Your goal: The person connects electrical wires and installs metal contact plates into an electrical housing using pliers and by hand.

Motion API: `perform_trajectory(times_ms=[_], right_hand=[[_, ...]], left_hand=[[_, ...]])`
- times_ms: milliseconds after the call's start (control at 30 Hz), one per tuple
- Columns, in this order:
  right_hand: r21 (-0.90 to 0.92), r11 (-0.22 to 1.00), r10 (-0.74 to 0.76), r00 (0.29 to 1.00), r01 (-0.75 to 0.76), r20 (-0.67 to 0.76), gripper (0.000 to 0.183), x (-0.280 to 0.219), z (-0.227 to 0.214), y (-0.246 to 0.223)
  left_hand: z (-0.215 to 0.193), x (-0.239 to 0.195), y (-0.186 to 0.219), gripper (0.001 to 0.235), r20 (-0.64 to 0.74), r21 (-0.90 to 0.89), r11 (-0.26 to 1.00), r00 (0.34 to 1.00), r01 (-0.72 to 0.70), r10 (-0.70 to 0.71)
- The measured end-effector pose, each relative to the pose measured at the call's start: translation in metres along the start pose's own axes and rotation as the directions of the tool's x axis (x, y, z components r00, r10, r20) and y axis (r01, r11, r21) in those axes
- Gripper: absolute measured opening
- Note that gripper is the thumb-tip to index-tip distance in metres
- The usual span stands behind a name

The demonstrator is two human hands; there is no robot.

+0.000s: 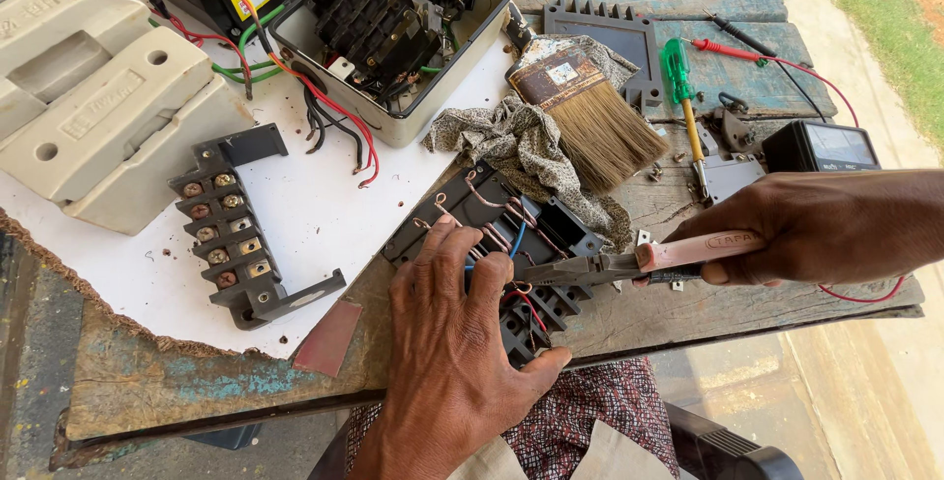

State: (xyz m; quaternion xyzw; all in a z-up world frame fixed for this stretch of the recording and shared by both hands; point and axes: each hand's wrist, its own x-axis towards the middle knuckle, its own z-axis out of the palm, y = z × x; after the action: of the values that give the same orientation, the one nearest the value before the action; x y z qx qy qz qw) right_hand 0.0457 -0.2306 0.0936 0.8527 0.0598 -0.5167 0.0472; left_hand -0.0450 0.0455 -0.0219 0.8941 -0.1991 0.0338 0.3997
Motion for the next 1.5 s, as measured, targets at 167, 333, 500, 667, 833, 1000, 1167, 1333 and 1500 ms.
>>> perform_trajectory(times_ms=[167,333,500,667,833,1000,1167,1333,1500], right_hand=[[0.161,0.986,0.044,0.997,-0.054,0.062,0.050,0.015,0.013,0.028],[0.364,0.902,-0.267,0.962,0.231,0.052,0.028,0.025,0.020,0.045],[0.189,0.978,-0.099,0.995,0.091,0.033,0.041,0.013,0.023,0.031],[0.085,0.995,-0.049,0.999,0.050,-0.015,0.067,-0.002,0.033,0.017],[0.098,0.990,-0.094,0.990,0.104,-0.103,0.066,-0.011,0.043,0.006],[0.053,0.991,0.127,0.990,-0.124,-0.057,0.065,-0.022,0.043,-0.011],[-0.068,0.982,0.172,0.982,-0.177,-0.077,0.061,-0.027,0.049,-0.013],[0.028,0.984,0.181,0.977,-0.179,-0.111,0.061,-0.022,0.071,0.012],[0.146,0.989,0.023,0.980,0.006,-0.195,0.062,-0.015,0.100,0.037]], left_hand=[[-0.001,0.001,0.001,0.077,0.031,0.023,1.000,1.000,0.006,-0.007],[-0.001,0.000,0.001,0.076,-0.011,0.010,1.000,1.000,-0.017,0.018],[0.001,0.001,0.000,0.075,0.008,0.007,1.000,1.000,0.004,-0.004],[0.001,0.002,0.000,0.075,0.027,0.009,1.000,0.999,0.020,-0.020],[0.000,0.000,0.001,0.075,0.019,0.019,1.000,1.000,0.017,-0.017],[-0.001,-0.002,0.000,0.080,0.005,-0.026,1.000,1.000,-0.007,0.007],[-0.007,-0.010,-0.006,0.048,-0.082,-0.065,0.994,0.993,-0.088,0.082],[-0.008,-0.011,-0.002,0.027,-0.131,-0.072,0.994,0.989,-0.081,0.071],[-0.007,-0.008,0.001,0.021,-0.129,-0.052,0.996,0.989,-0.073,0.066]])
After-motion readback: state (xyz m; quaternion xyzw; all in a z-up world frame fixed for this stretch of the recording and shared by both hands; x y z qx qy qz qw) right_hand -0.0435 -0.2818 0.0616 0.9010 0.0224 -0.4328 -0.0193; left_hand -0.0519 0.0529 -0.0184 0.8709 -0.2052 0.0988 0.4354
